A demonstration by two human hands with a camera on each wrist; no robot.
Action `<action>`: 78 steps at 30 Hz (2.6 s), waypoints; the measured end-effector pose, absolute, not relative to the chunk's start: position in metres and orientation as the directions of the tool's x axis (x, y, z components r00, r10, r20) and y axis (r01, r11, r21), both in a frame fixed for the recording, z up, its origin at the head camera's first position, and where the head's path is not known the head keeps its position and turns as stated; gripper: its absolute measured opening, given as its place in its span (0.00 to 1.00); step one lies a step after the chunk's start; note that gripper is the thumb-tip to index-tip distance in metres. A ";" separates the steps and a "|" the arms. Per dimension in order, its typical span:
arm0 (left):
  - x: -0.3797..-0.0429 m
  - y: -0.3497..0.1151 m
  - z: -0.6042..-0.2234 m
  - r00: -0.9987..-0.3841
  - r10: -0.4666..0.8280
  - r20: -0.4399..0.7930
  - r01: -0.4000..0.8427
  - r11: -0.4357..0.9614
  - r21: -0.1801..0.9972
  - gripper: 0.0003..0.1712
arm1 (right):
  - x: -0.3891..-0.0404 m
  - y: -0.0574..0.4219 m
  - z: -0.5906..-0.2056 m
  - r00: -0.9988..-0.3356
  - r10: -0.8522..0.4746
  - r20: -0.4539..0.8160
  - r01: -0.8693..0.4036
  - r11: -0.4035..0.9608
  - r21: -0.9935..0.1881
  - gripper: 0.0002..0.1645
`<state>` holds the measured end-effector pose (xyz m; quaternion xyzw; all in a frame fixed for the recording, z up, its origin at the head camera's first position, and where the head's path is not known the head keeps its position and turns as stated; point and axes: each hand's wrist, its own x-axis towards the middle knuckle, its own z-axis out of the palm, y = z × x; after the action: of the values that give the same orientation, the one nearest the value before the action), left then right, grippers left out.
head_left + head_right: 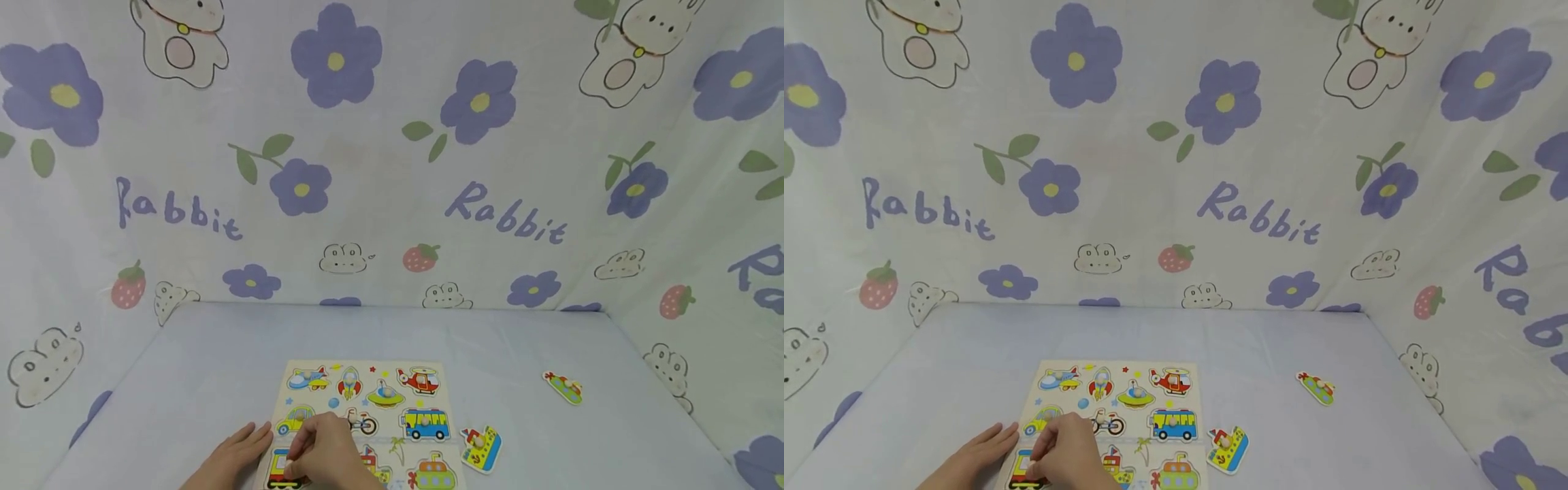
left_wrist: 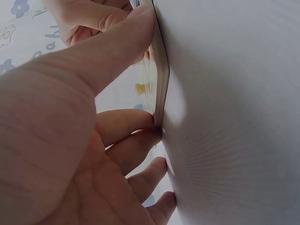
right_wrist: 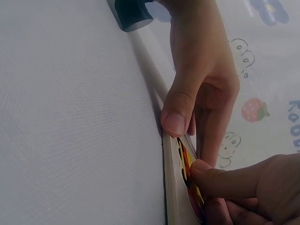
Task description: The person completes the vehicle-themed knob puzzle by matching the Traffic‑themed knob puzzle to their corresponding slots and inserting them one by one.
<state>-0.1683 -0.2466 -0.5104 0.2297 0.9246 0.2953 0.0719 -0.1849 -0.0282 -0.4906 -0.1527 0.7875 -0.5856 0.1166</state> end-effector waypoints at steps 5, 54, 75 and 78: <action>-0.166 -0.246 -0.508 -0.881 0.472 0.030 0.403 0.717 0.569 0.52 | -0.184 -0.028 -0.490 -0.926 -0.378 -0.004 -0.102 0.259 -0.961 0.15; -0.155 -0.259 -0.513 -0.897 0.442 0.013 0.374 0.741 0.557 0.51 | -0.184 -0.029 -0.498 -0.877 -0.480 -0.004 -0.104 0.198 -0.975 0.08; -0.154 -0.240 -0.495 -0.912 0.409 -0.024 0.309 0.725 0.615 0.57 | -0.225 0.229 -0.476 -0.842 -0.540 0.002 -0.254 0.391 -0.885 0.11; -0.154 -0.241 -0.495 -0.908 0.419 -0.013 0.328 0.729 0.601 0.56 | -0.229 0.248 -0.483 -0.805 -0.594 0.010 -0.279 0.362 -0.890 0.12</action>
<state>-0.1540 -0.2408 -0.4948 0.2015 0.9268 0.3080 0.0742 -0.2289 0.2479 -0.4831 -0.2693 0.8098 -0.4966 0.1587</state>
